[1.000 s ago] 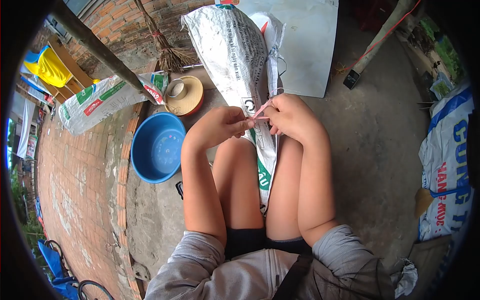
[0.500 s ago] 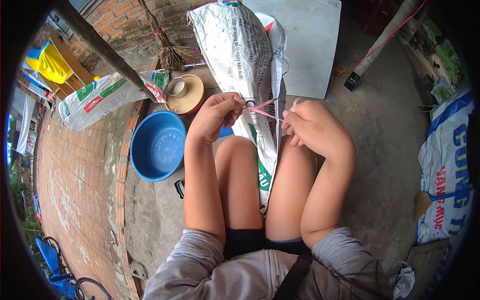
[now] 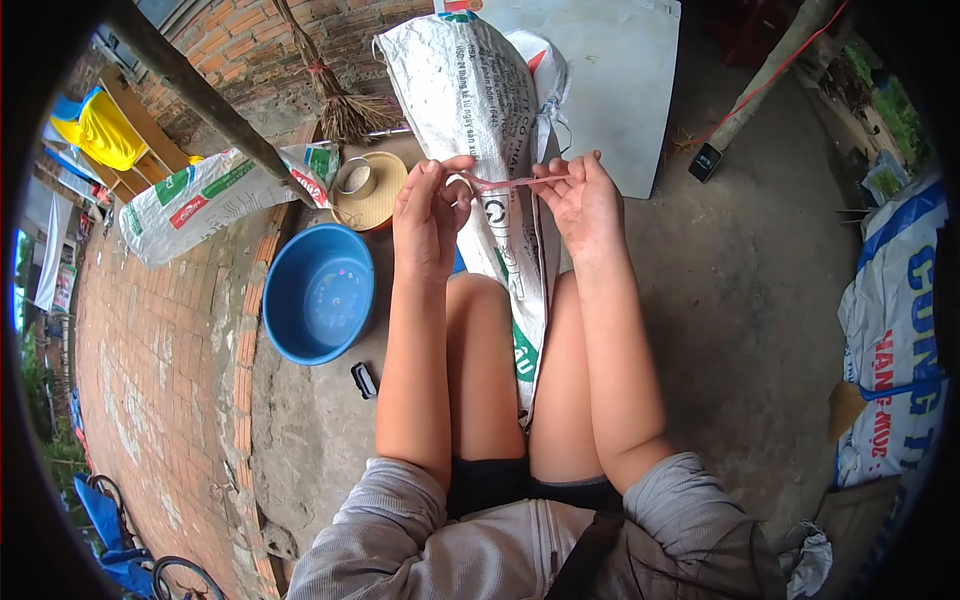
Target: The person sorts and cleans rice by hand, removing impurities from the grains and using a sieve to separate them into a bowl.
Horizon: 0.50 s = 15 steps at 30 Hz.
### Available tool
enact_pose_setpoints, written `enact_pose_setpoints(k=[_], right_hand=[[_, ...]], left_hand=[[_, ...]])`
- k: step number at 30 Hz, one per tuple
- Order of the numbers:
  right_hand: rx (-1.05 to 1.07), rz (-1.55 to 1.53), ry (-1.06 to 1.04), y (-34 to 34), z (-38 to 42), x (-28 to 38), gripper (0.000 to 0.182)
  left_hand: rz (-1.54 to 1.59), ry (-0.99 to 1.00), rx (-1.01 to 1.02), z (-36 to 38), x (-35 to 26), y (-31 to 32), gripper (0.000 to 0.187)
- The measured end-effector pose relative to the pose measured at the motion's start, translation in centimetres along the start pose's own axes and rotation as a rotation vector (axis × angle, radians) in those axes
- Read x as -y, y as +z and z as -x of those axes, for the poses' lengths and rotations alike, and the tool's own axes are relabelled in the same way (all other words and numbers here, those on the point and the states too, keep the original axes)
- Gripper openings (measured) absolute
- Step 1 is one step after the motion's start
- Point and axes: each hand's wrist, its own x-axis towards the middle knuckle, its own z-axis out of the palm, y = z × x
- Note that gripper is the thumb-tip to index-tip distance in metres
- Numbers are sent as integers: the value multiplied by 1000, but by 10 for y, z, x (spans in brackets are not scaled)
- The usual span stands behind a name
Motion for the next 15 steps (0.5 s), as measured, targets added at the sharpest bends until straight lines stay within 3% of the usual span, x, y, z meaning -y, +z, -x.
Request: enact_pose_setpoints(k=[2, 4, 5, 7, 8, 10, 12, 15], right_hand=[[-30, -130, -15, 4, 3, 1, 43], [-8, -131, 22, -1, 1, 2, 44], [17, -130, 57, -5, -1, 4, 45], [41, -136, 71, -14, -6, 8, 45], [62, -141, 85, -13, -5, 10, 46], [-5, -232, 122, -15, -2, 19, 47], [5, -395, 106, -47, -11, 30, 50], [-161, -464, 89, -86, -17, 47, 51]], left_hand=[[14, -7, 22, -2, 4, -6, 20], [-49, 198, -36, -3, 11, -4, 22], [-49, 197, -36, -4, 13, -6, 22], [209, 164, -135, -5, 17, -12, 25], [210, 165, -133, -6, 18, -17, 25], [554, 67, -52, -8, 16, -30, 28], [754, -7, -153, -15, 11, -54, 35], [606, 7, -571, -15, -3, -87, 36]])
